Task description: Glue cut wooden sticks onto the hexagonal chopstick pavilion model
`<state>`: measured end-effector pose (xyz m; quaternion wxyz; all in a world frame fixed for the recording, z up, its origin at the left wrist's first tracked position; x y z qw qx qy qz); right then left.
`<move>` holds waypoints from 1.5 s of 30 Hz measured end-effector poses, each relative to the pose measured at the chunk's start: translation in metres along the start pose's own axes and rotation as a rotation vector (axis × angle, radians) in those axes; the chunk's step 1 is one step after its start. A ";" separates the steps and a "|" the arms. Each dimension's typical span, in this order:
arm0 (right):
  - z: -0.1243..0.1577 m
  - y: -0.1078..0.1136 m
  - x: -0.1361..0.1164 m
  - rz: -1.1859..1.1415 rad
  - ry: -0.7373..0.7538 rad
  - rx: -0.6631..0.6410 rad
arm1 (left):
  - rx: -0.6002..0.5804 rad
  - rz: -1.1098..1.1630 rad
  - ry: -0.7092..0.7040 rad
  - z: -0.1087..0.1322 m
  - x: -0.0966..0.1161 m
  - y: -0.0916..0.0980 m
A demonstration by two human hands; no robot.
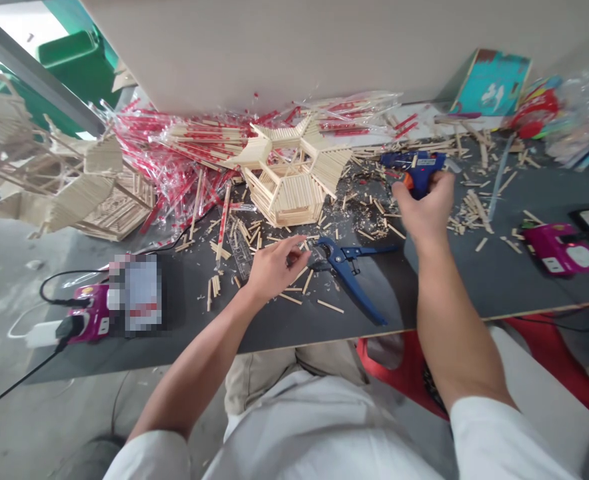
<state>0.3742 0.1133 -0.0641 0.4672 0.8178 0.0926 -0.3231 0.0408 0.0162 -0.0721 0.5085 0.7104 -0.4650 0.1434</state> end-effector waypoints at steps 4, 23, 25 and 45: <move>0.015 -0.004 -0.016 -0.223 -0.062 -0.146 | -0.005 0.002 0.039 -0.001 0.000 0.002; 0.164 0.019 -0.073 -0.076 0.267 -0.170 | 0.038 -0.147 0.134 -0.006 -0.017 0.010; 0.164 0.017 -0.077 -0.098 0.340 -0.222 | 0.014 -0.165 0.146 -0.006 -0.018 0.010; 0.155 -0.009 -0.072 -0.032 0.381 -0.318 | -0.151 -0.282 0.222 -0.008 -0.023 0.003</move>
Point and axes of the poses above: each hand's wrist, its own z-axis away from the middle knuckle, its own y-axis out of the back of the hand, x = y × z, the point moved 4 cm from there along -z, towards the middle knuckle, and after that the axes turned 5 degrees about z, right-handed, at the moved point
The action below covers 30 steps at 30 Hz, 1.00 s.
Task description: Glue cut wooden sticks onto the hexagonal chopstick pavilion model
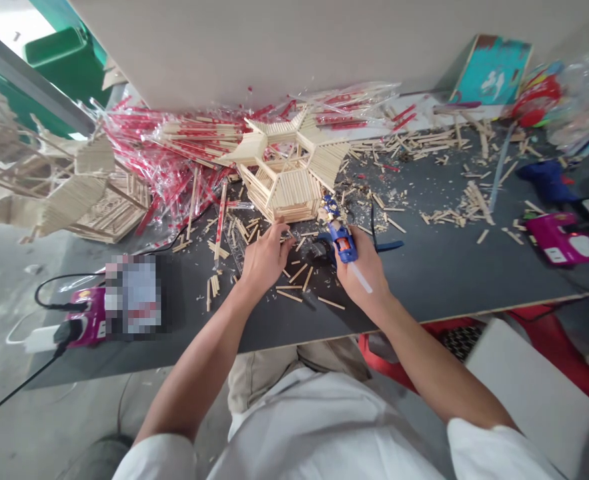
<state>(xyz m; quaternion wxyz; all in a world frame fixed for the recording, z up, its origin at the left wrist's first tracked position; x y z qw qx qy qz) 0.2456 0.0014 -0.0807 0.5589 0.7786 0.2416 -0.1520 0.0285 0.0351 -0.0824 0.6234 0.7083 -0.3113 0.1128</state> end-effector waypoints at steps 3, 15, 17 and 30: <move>-0.001 -0.001 0.001 0.008 -0.011 -0.013 | 0.025 0.004 0.000 0.000 0.000 0.000; 0.003 0.002 0.000 -0.007 -0.056 0.026 | 0.023 -0.043 0.061 -0.001 0.001 0.000; 0.005 0.002 0.000 0.001 -0.050 0.030 | 0.040 -0.049 0.053 -0.001 0.001 0.001; 0.012 -0.002 0.012 0.058 0.078 0.147 | -0.059 -0.133 0.144 -0.001 0.011 0.007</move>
Point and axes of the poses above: each hand's wrist, its own z-axis away from the middle knuckle, its own y-axis out of the back of the hand, x = y × z, the point moved 4 cm from there along -z, towards the middle knuckle, and after that the axes turned 5 degrees about z, right-handed, at the moved point
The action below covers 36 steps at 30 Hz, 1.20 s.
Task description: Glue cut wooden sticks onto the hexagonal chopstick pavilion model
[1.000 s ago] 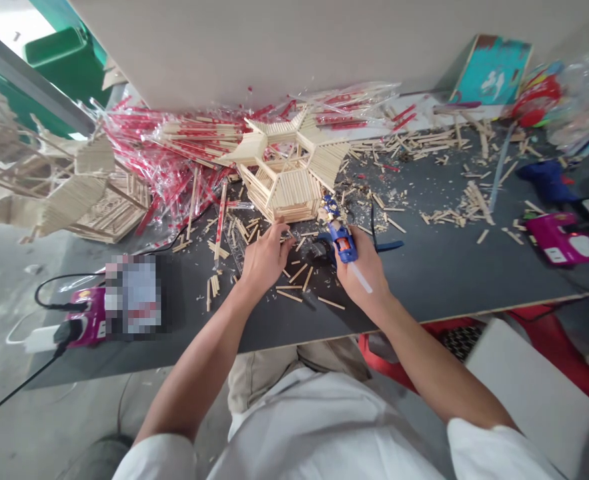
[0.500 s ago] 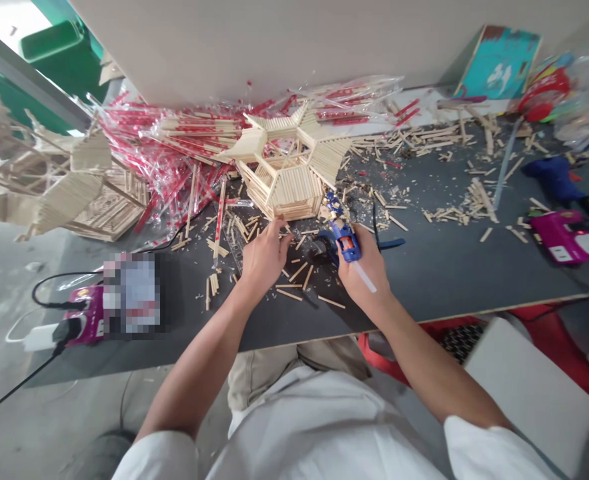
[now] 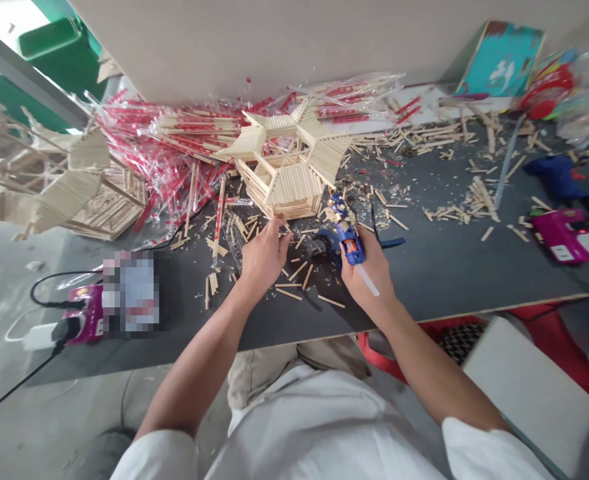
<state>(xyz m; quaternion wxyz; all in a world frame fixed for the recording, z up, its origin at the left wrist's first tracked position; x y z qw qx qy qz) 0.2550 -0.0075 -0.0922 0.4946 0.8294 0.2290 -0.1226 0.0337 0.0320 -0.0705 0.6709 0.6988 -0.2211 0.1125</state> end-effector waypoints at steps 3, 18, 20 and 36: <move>0.000 0.001 -0.002 -0.002 0.022 0.005 | -0.001 0.001 0.004 0.000 -0.001 -0.001; -0.008 0.003 -0.008 -0.020 -0.001 -0.018 | -0.032 0.003 0.046 0.000 0.003 0.001; -0.010 0.003 -0.010 -0.027 -0.010 -0.024 | -0.024 -0.011 0.047 0.000 0.004 0.001; -0.006 0.004 -0.006 -0.025 -0.082 -0.017 | -0.045 -0.041 0.070 -0.001 0.007 0.004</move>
Point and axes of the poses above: each hand's wrist, its own z-axis away from the middle knuckle, its own y-axis out of the back of the hand, x = y × z, the point moved 4 cm from there along -z, towards the middle knuckle, and after that the axes turned 5 degrees about z, right-handed, at the moved point
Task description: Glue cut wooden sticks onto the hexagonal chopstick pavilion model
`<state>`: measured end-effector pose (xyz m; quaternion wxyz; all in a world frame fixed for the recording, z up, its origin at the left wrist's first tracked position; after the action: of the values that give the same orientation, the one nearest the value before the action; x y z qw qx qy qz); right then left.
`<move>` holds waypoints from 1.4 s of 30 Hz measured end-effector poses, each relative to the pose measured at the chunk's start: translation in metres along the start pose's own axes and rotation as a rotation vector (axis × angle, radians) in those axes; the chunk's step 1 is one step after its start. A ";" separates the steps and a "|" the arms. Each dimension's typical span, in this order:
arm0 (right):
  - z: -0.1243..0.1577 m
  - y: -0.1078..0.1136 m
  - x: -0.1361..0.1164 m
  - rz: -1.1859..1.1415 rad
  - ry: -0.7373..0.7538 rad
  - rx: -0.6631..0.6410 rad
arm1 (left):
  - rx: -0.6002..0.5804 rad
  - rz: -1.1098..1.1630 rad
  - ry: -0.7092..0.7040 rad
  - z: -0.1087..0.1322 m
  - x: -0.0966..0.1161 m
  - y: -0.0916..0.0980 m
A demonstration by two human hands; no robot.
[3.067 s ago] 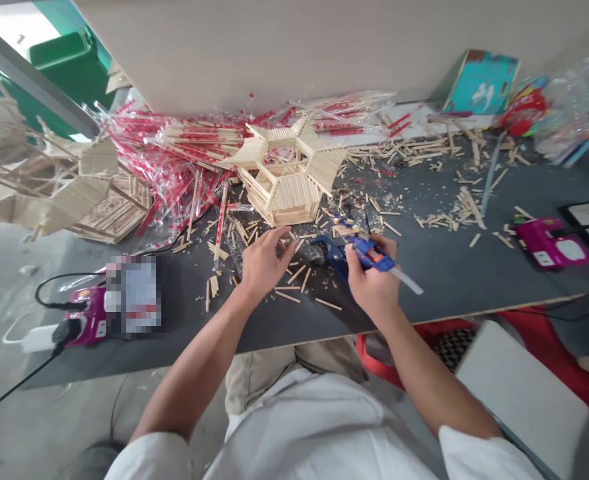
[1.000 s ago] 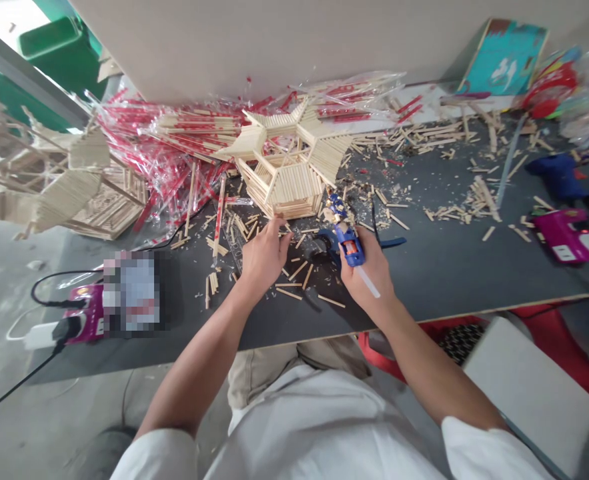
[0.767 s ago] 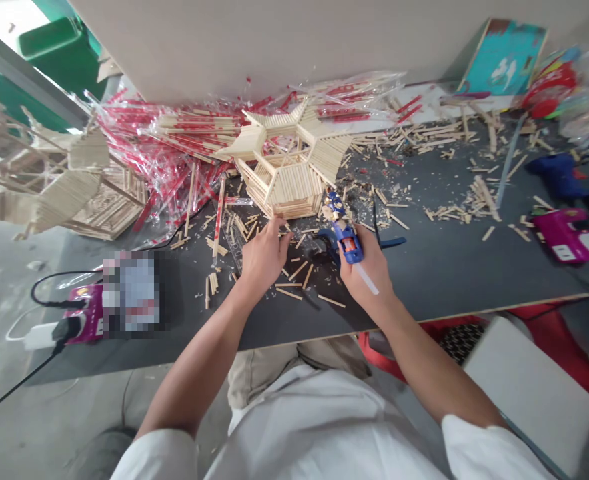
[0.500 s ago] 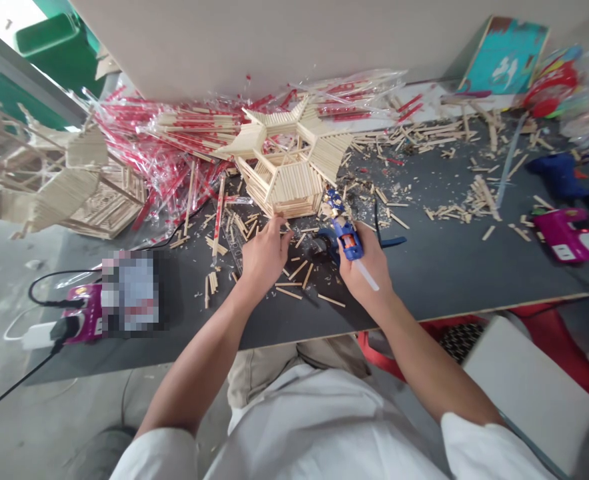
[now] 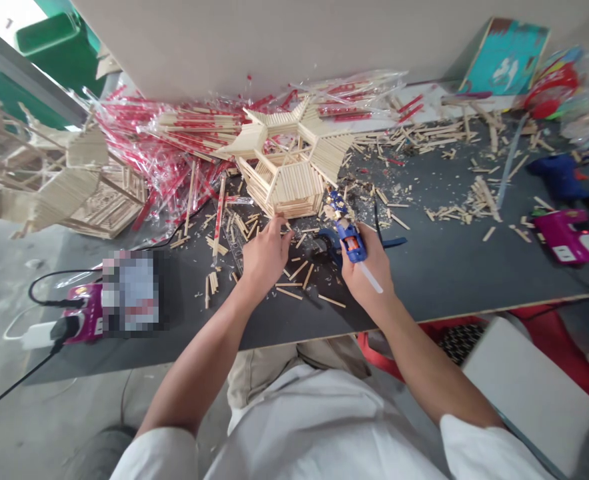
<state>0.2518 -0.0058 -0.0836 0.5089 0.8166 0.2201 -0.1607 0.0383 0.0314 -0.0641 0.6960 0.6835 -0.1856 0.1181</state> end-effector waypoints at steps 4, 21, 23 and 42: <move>-0.002 0.000 -0.002 -0.022 -0.004 0.019 | -0.002 0.000 -0.005 0.000 0.001 0.001; -0.005 -0.003 0.000 -0.026 -0.023 0.015 | -0.002 0.027 -0.007 -0.001 -0.001 -0.001; -0.006 -0.004 0.000 -0.022 -0.012 0.031 | 0.008 0.030 -0.019 -0.001 -0.001 -0.001; -0.003 -0.004 0.005 -0.033 0.027 0.064 | -0.012 0.019 0.002 -0.001 0.000 0.000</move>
<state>0.2535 -0.0004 -0.0879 0.4767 0.8308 0.2352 -0.1650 0.0379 0.0324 -0.0639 0.6991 0.6775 -0.1921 0.1241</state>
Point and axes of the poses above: each hand's wrist, its own z-axis away from the middle knuckle, its own y-axis out of the back of the hand, x = y × z, the point moved 4 cm from there along -z, towards the middle knuckle, and after that the axes turned 5 degrees about z, right-handed, at the moved point
